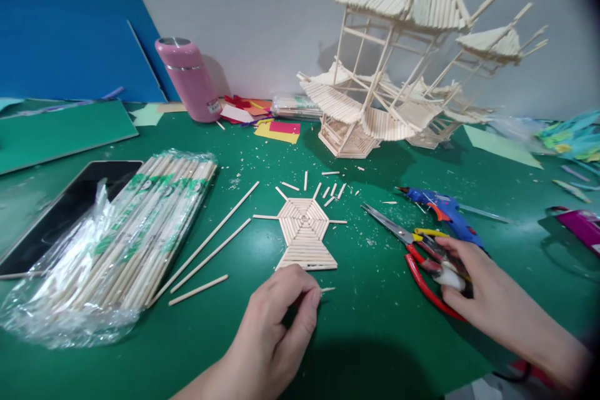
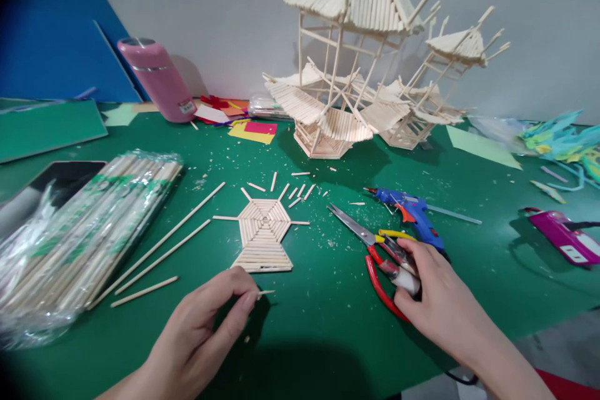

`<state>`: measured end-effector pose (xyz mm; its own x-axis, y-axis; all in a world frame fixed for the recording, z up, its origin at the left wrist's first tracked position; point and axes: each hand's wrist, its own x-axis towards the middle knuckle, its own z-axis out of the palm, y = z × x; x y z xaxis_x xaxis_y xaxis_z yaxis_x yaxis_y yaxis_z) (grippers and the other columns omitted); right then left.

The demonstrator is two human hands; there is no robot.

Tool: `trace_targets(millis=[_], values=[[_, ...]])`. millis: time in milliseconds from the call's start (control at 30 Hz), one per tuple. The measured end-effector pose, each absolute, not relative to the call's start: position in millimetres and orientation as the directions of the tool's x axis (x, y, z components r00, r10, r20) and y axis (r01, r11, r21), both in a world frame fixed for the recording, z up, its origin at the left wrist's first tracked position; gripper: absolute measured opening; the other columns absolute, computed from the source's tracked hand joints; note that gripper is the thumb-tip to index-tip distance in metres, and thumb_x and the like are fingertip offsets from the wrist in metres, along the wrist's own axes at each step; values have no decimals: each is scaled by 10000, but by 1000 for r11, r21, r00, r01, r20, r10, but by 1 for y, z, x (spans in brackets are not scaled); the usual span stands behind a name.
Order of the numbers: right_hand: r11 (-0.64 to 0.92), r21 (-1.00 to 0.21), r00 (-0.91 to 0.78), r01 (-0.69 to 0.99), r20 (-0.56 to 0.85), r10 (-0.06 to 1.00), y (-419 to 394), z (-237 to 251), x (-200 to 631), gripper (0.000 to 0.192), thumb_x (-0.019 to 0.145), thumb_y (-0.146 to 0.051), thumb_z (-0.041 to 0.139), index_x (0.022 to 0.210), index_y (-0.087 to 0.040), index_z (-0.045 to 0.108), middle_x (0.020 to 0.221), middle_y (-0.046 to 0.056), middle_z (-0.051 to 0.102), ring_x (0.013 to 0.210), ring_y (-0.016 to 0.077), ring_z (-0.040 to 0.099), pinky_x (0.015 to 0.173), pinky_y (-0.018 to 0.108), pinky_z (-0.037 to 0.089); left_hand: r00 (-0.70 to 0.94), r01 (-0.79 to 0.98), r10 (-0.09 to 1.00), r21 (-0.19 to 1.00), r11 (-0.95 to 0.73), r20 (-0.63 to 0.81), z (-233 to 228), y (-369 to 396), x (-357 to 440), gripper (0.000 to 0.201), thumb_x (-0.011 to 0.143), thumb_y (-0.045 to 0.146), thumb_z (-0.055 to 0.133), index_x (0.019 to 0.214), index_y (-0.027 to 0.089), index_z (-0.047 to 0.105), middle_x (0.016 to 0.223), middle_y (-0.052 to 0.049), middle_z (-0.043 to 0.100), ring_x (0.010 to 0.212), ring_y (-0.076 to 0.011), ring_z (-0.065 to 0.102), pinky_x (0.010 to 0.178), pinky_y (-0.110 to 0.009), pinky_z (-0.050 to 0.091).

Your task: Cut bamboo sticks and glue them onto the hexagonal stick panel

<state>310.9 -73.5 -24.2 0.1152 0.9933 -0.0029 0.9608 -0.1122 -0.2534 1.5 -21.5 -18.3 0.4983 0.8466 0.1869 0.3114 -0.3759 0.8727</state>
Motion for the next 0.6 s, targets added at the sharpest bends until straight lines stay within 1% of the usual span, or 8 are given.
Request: trace_targets(millis=[67,133,233,333,433,500,533,600], values=[[-109,-187,114,976,15,993,-70,-25,312,436,669,-197,521,1097,-166,439,1063,163,569,968,333,569,815,465,456,488,317,853,873,-372,186,-17,-21,2,172,850,130,401,707,173,486,645,8,500,585,-98,449,553,-198,386],[-115,-168,120,979,19,993,-67,-26,313,393,650,-203,535,1036,-170,468,999,162,605,904,337,598,749,454,484,468,311,862,877,-368,196,-16,-20,2,178,848,132,398,700,168,491,642,2,500,582,-102,447,549,-207,387],[-139,-203,141,969,-8,990,-68,-26,317,377,654,-223,540,1021,-190,460,1004,146,612,868,320,616,694,423,500,402,296,891,892,-343,209,-14,-19,1,172,847,137,403,704,166,493,640,2,493,574,-102,440,535,-209,380],[-169,-252,161,953,-52,986,-73,-24,316,422,673,-232,526,1083,-204,428,1056,126,589,878,296,611,715,415,492,332,295,919,902,-315,212,-14,-19,-2,147,848,138,419,727,171,496,663,7,499,581,-96,448,540,-200,382],[-158,-365,139,917,-80,987,-76,-21,307,457,701,-245,505,1140,-225,379,1043,95,582,860,262,609,721,394,493,296,309,928,896,-317,226,-15,-19,-5,133,850,145,428,748,176,507,666,12,508,579,-92,457,540,-195,379],[-141,-410,125,901,-66,990,-76,-19,299,456,712,-256,501,1146,-241,361,1017,79,579,842,249,607,717,386,496,277,325,935,894,-308,221,-16,-18,-5,133,851,152,432,750,175,514,658,14,507,575,-94,456,540,-198,379],[-128,-406,118,905,-50,992,-75,-19,295,455,709,-257,506,1141,-247,362,1020,78,572,844,251,603,719,388,495,265,330,940,895,-300,217,-16,-17,-6,134,852,155,434,748,174,517,653,13,507,575,-95,456,540,-199,380],[-101,-359,101,928,-19,995,-72,-21,287,441,702,-247,518,1121,-247,378,1050,88,548,867,262,589,730,396,489,237,336,950,900,-278,205,-16,-15,-6,137,852,163,438,743,171,520,648,12,508,577,-98,458,540,-200,382]])
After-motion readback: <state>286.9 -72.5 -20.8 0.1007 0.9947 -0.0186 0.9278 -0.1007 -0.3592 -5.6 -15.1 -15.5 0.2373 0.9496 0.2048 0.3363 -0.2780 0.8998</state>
